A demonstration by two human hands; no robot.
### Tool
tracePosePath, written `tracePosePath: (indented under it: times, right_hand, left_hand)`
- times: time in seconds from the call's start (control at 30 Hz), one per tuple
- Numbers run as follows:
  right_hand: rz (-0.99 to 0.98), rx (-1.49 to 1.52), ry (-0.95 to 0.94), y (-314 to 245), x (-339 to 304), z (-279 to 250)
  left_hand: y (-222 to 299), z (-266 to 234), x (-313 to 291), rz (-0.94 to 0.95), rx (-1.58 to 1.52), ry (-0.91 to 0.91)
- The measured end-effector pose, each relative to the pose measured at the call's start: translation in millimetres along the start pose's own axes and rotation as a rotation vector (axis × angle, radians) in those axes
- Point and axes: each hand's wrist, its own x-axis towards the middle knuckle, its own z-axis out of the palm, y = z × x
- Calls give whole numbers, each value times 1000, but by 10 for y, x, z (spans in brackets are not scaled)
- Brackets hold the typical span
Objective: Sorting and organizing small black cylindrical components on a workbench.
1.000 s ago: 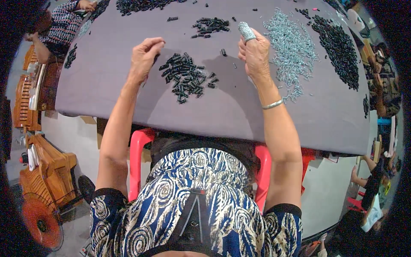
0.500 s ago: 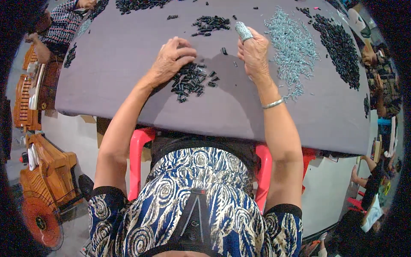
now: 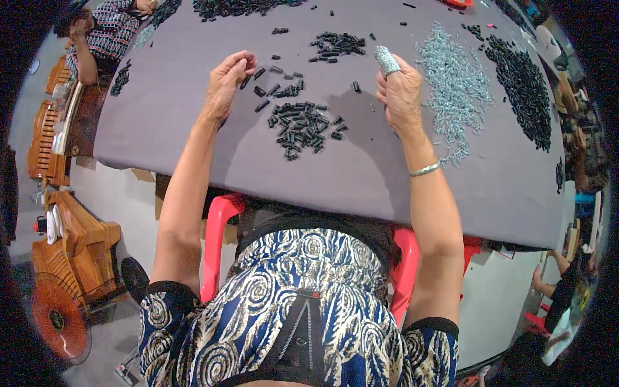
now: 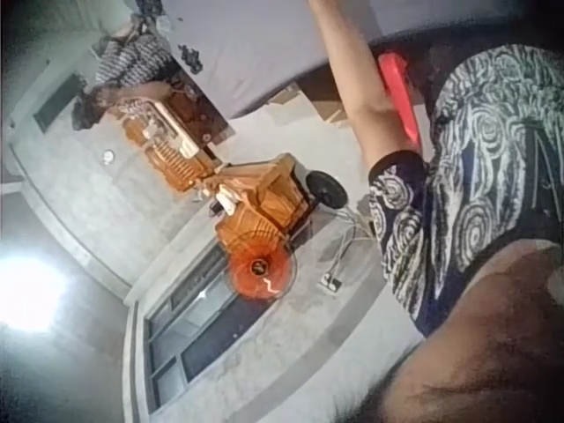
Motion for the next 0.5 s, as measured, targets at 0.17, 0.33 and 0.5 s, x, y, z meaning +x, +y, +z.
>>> tracePosePath:
  times: [0.17, 0.33, 0.5]
  right_hand:
    - [0, 1, 5, -17, -3, -6]
    - [7, 16, -3, 3, 3, -26]
    - [9, -44, 9, -56, -31, 40]
  left_hand:
    - [10, -25, -24, -84, -161, 43]
    - [-60, -38, -13, -38, -296, 79]
    - [-23, -15, -57, 12, -148, 100]
